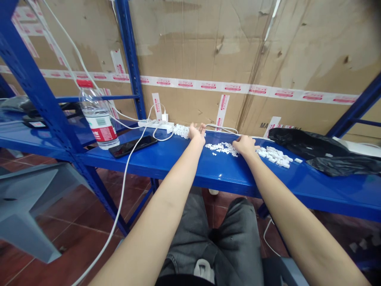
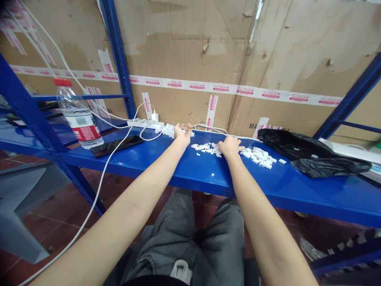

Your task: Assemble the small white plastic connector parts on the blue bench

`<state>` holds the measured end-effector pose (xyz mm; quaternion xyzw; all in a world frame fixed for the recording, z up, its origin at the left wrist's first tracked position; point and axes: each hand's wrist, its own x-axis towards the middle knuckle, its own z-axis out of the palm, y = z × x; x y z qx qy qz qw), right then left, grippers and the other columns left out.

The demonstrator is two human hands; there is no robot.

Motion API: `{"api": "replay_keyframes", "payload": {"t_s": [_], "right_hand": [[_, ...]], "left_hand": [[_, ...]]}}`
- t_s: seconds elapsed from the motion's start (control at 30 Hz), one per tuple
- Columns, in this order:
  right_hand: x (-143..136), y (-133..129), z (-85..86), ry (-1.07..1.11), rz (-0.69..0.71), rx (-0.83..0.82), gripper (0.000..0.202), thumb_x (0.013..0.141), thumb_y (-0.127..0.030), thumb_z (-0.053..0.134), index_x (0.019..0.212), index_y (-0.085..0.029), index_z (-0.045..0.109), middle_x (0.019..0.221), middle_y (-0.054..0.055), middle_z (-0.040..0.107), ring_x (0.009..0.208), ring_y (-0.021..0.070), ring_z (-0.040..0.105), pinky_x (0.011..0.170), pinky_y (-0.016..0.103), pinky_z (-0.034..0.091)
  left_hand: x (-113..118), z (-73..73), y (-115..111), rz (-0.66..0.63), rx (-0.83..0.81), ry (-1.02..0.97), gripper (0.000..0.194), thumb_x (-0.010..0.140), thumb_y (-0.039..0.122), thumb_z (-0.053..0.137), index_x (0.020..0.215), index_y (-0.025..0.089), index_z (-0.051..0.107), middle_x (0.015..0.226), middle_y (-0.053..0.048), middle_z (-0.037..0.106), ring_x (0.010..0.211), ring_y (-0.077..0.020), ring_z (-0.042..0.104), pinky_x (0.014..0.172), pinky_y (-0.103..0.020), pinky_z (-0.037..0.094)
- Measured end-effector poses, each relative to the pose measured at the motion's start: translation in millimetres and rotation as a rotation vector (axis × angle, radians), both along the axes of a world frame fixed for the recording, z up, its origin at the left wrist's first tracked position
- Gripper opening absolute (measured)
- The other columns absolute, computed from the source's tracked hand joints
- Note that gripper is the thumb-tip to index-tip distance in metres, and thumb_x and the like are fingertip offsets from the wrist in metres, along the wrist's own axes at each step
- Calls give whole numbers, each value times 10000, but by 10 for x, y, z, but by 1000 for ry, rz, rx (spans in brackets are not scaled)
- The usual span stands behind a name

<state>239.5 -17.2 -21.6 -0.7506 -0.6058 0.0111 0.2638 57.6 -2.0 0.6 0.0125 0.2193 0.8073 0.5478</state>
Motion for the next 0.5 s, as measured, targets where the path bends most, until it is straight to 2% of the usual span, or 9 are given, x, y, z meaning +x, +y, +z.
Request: {"api": "replay_keyframes", "payload": {"t_s": [0.1,0.2,0.37,0.5], "right_hand": [[-6,-2,3,-9,-25,-18,316,848,-244,576,1109,-144,725,1380,227,551,1328,405,437,1052,668,338],[-11,7,2,-16,-56,-48,339,857,-266,577,1139,-126,704,1417,242,511,1357,407,403,1065,673,315],[-11,17,2,-26,-70,-83,397,870,-253,553,1216,-102,675,1424,257,503,1354,403,406,1075,670,304],[-17,6,9,-23,-69,-99,434,872,-254,543,1258,-92,660,1439,263,493,1367,402,396,1080,673,302]], "left_hand": [[-4,11,-36,-29,50,-35,357,1038,371,490,1210,82,613,1065,-166,668,840,-181,716,607,-224,598],[-15,12,-53,-24,75,-66,427,1038,424,464,1262,86,599,1121,-187,652,922,-214,728,629,-231,617],[-23,6,-25,-9,54,-123,395,1045,364,499,1355,123,544,1194,-149,648,929,-190,709,670,-262,620],[-13,11,7,-10,34,-161,373,1008,345,596,1325,151,568,1191,-105,654,916,-185,687,734,-334,618]]}}
